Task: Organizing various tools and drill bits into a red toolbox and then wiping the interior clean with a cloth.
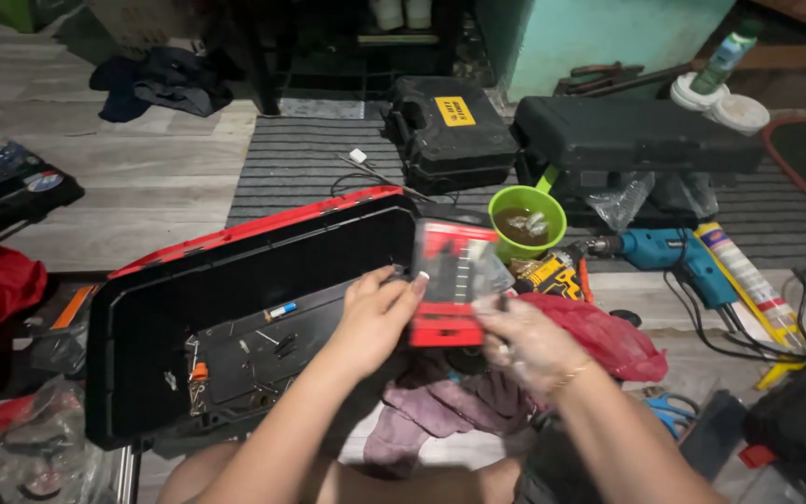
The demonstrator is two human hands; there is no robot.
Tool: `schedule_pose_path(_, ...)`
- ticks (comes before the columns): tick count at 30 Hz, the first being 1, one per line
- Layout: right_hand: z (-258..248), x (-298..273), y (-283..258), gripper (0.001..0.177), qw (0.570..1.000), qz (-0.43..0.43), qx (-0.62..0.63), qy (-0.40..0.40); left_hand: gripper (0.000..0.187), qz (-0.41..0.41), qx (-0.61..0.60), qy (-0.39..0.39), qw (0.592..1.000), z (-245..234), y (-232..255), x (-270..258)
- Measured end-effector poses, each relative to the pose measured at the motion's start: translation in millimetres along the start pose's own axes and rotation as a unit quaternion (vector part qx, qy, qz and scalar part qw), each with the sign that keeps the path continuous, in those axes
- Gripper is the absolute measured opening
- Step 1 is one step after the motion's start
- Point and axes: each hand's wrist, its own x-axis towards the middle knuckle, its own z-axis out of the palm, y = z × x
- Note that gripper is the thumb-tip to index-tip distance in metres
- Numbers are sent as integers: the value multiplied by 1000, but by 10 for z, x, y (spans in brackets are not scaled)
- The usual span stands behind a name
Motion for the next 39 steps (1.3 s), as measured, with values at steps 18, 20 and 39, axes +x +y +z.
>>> schedule_pose_path(18, -2217, 1259, 40, 58, 633, 273, -708, 152, 63, -224, 335, -14, 915, -30, -455, -575)
schedule_pose_path(20, -2421, 1399, 69, 50, 596, 262, -751, 111, 62, -238, 332, -17, 913, 18, -558, -558)
schedule_pose_path(39, -1359, 2393, 571, 35, 689, 9, -697, 198, 51, -215, 377, -11, 901, -259, -672, -214)
